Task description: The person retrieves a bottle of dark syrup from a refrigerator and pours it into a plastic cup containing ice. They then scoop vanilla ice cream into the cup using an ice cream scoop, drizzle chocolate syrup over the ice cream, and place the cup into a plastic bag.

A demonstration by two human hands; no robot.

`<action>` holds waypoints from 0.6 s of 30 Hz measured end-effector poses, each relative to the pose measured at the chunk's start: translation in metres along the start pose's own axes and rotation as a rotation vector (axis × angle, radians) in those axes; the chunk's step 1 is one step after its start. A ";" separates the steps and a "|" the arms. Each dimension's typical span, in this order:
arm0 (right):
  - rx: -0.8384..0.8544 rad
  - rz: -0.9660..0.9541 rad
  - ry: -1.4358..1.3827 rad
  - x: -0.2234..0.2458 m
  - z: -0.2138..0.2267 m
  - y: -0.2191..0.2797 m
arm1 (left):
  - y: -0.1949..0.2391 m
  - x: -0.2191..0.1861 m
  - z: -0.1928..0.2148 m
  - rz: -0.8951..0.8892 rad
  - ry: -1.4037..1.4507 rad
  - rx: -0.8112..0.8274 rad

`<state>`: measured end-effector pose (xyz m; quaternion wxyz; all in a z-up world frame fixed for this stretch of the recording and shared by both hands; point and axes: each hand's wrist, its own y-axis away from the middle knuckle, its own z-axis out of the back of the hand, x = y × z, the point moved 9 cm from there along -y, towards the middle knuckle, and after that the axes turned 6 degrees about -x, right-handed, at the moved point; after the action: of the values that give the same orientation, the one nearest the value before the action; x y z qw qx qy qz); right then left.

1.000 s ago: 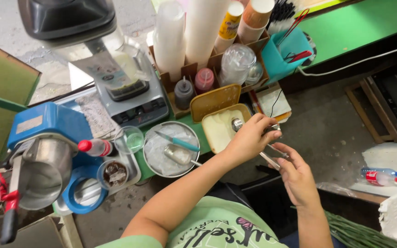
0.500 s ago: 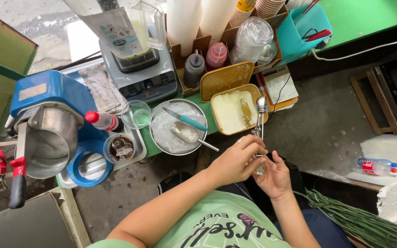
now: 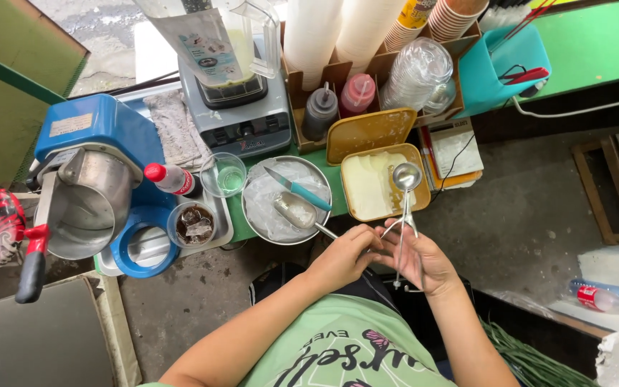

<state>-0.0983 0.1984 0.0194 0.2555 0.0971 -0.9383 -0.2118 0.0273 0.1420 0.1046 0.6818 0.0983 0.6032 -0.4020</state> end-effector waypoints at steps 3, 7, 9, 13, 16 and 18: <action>-0.384 -0.047 0.281 0.005 0.026 -0.002 | 0.006 0.022 -0.011 0.163 0.079 0.069; -0.602 -0.001 0.661 0.044 0.059 -0.018 | 0.007 0.082 -0.024 0.405 0.049 -0.018; -0.667 -0.005 0.829 0.061 0.075 -0.031 | 0.005 0.112 -0.025 0.503 -0.060 -0.084; -0.647 -0.120 1.211 0.075 0.085 -0.057 | -0.019 0.127 -0.005 0.559 -0.292 -0.241; -0.628 -0.176 1.394 0.083 0.075 -0.072 | -0.031 0.162 -0.009 0.612 -0.345 -0.313; -0.625 -0.208 1.464 0.088 0.064 -0.080 | -0.033 0.190 -0.017 0.643 -0.372 -0.338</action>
<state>-0.2003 0.1237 -0.0281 0.8003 0.2221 -0.4162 -0.3701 -0.0176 0.0492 -0.0592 0.8767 0.0939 0.4659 -0.0746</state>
